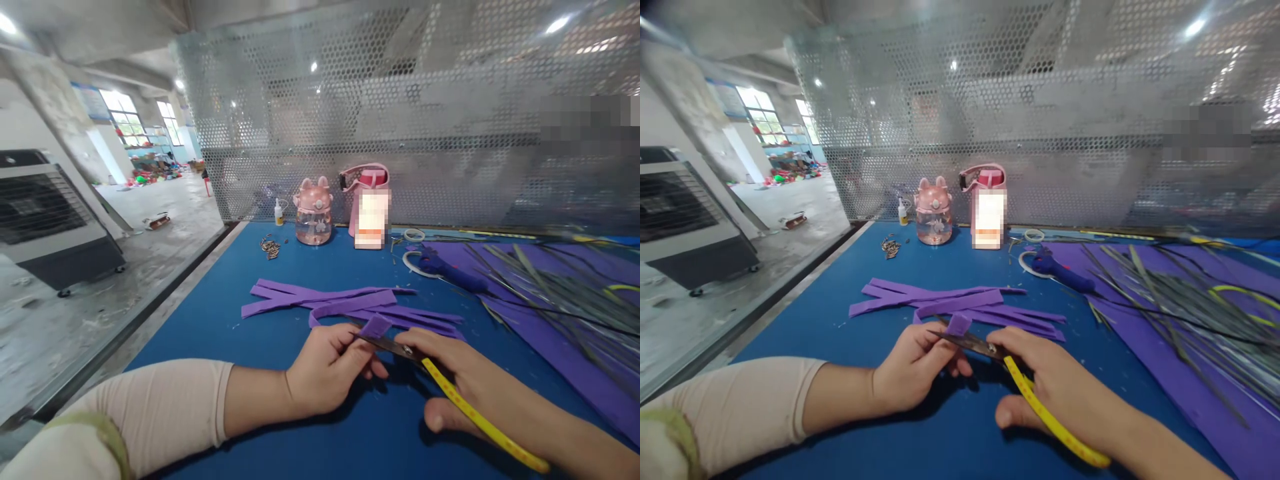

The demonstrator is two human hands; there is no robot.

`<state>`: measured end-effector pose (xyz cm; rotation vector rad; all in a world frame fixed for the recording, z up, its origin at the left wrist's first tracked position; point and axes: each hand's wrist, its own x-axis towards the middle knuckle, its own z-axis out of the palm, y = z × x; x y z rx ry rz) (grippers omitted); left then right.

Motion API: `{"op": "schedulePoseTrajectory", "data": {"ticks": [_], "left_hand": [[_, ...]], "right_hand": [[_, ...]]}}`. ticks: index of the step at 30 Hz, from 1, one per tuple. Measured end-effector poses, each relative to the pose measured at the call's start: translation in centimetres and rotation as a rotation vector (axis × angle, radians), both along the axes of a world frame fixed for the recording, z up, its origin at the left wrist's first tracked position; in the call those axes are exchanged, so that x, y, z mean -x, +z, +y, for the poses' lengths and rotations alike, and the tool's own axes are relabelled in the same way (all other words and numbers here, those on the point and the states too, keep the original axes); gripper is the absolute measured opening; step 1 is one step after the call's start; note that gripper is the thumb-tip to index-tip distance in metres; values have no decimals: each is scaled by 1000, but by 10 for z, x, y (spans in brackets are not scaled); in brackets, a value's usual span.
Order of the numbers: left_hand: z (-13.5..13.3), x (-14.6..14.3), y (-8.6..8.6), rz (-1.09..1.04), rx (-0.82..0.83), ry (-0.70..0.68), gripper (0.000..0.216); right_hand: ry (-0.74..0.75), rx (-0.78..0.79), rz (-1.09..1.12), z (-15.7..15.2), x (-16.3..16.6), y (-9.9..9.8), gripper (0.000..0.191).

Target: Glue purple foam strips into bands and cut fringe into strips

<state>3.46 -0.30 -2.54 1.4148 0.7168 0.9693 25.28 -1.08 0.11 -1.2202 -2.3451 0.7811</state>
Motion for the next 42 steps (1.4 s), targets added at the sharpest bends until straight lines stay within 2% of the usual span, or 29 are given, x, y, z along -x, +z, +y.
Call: {"op": "schedulePoseTrajectory", "data": {"ticks": [5, 12, 21, 25, 31, 37, 42], "left_hand": [[-1, 0, 2, 63, -89, 41, 42], [-3, 3, 5, 123, -195, 84, 38], [-10, 21, 27, 79, -210, 160, 31], [-13, 24, 24, 67, -274, 169, 33], [-19, 21, 19, 46, -321, 114, 24], [-16, 12, 26, 5, -411, 221, 21], [-8, 15, 23, -9, -455, 257, 15]], "right_hand": [[2, -13, 14, -1, 3, 3, 60], [-4, -89, -8, 0, 4, 4, 62], [48, -189, 24, -4, 33, 15, 62], [-9, -273, 50, -10, 46, 11, 61], [-78, -374, 30, -24, 42, 5, 59], [-124, -446, 12, -22, 43, 0, 59], [-151, -526, -19, -22, 42, -6, 40]]}}
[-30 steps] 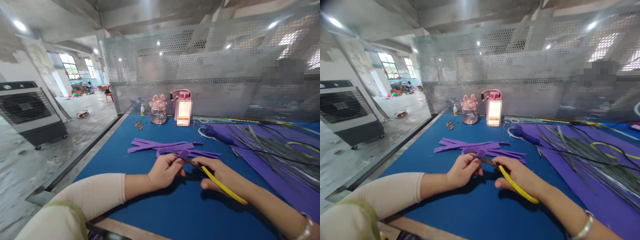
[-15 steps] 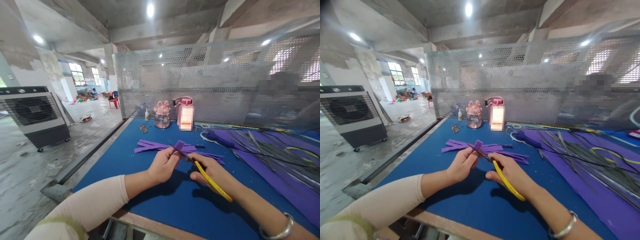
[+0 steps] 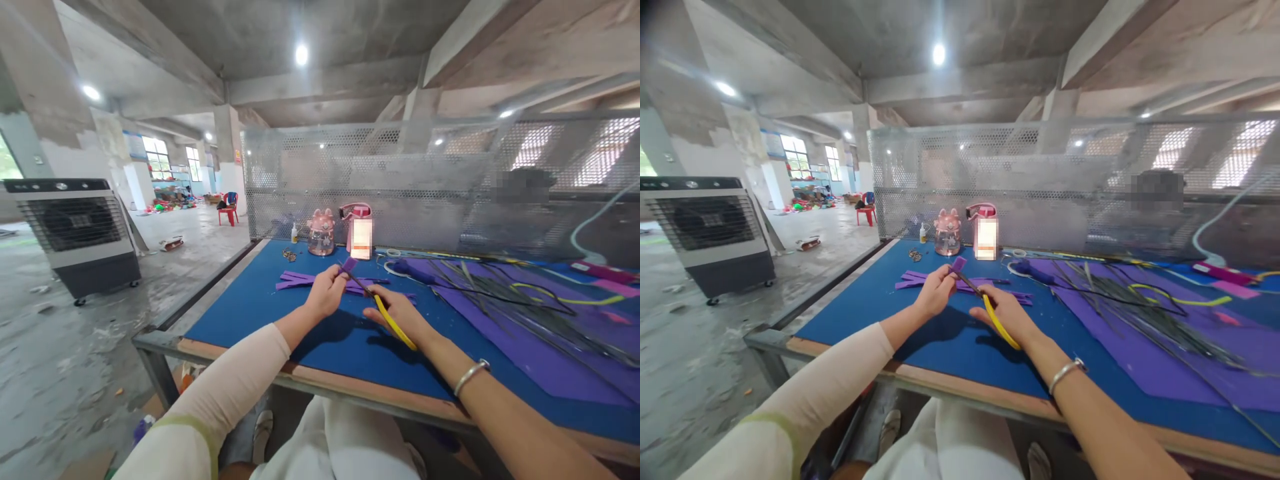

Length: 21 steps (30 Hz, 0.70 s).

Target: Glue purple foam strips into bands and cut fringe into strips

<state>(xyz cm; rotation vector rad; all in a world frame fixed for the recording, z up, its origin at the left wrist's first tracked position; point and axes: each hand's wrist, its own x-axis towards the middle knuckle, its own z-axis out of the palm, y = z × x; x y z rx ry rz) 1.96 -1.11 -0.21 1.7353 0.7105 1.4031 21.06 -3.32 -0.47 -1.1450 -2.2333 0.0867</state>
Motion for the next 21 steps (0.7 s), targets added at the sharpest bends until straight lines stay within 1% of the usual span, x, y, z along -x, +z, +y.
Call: {"op": "schedulePoseTrajectory", "data": {"ticks": [3, 6, 9, 14, 18, 21], "left_hand": [[0, 0, -5, 22, 10, -47, 15], [-2, -2, -10, 35, 32, -97, 15], [-4, -2, -12, 22, 50, -117, 17], [-4, 0, -11, 12, 57, -135, 22], [-2, 0, -13, 15, 53, -135, 22], [-1, 1, -15, 18, 55, -139, 21]], "right_hand": [[0, -30, -14, 0, -3, -5, 36], [4, -43, -11, 2, -7, -11, 36], [7, -43, -3, 5, -9, -15, 36], [38, -55, -6, 6, -10, -15, 35], [68, -50, -16, 3, -9, -14, 34], [59, -45, -8, 3, -9, -14, 33]]}}
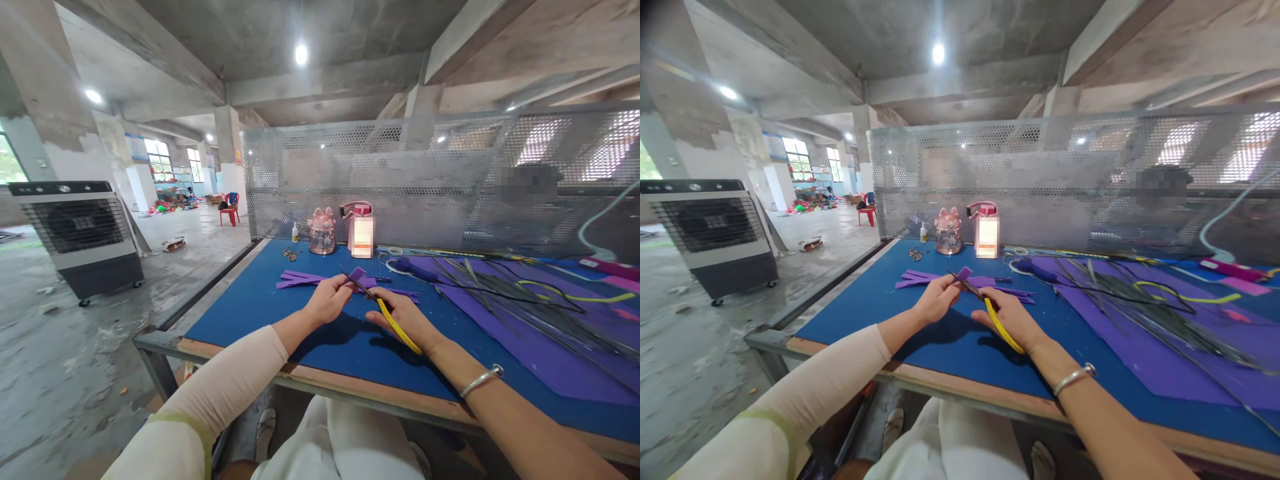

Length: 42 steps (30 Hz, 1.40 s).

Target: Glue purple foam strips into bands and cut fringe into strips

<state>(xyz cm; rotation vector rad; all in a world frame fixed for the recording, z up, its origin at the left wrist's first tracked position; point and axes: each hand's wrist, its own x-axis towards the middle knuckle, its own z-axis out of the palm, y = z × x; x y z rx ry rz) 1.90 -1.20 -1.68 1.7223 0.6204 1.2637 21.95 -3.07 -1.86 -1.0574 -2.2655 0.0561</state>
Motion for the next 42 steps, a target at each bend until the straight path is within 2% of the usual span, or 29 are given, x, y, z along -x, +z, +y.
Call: {"op": "schedulePoseTrajectory", "data": {"ticks": [15, 22, 31, 42], "left_hand": [[2, 2, 2, -33, -21, 46, 17], [4, 1, 4, -101, -21, 81, 24], [2, 1, 5, -65, -10, 51, 23], [2, 2, 4, -57, -11, 50, 24]], "right_hand": [[-67, 30, -15, 4, -3, -2, 28], [-48, 10, -50, 6, -6, -3, 34], [-2, 33, -24, 2, -2, 0, 30], [-40, 53, -17, 4, -3, -3, 28]]}}
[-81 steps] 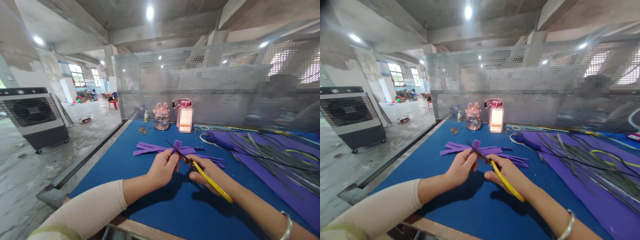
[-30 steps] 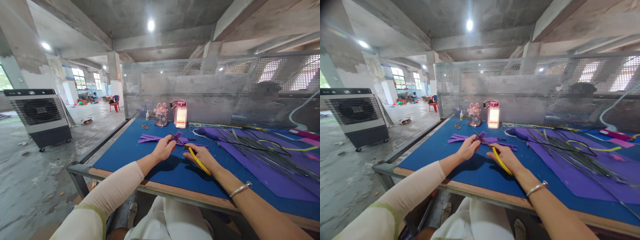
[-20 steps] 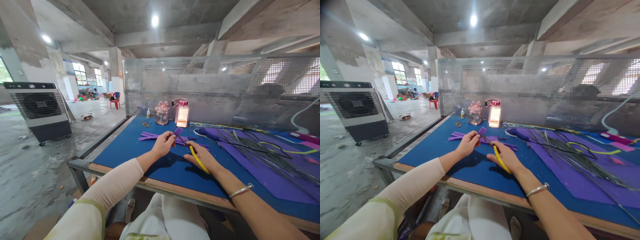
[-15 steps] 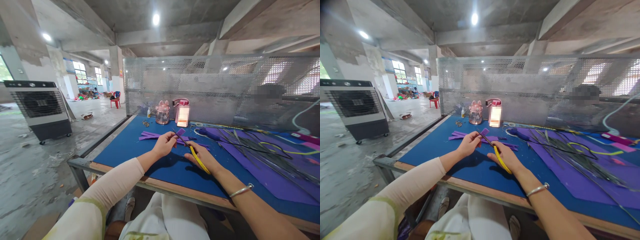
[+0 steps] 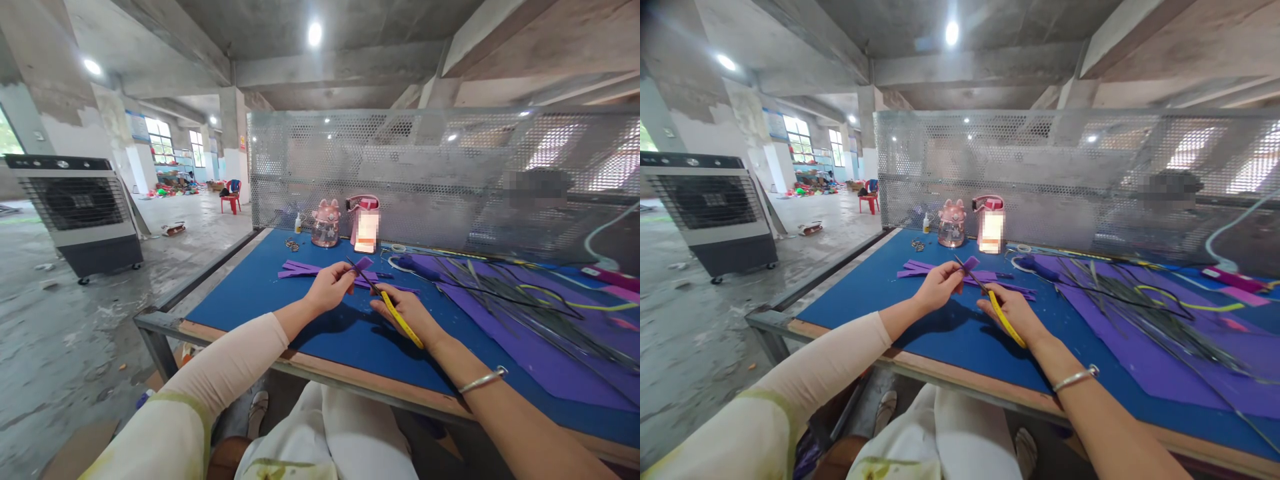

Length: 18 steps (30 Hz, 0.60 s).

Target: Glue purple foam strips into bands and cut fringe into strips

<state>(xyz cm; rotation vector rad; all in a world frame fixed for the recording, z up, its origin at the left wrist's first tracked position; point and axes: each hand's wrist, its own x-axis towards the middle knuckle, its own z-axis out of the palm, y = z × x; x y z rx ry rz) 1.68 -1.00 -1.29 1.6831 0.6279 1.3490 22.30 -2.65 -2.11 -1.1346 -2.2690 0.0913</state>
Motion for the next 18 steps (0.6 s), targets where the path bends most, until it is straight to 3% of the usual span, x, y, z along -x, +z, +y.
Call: {"op": "schedulePoseTrajectory", "data": {"ticks": [18], "left_hand": [[1, -1, 0, -23, -1, 30, 23]], "right_hand": [[62, -9, -34, -2, 2, 4, 34]]}}
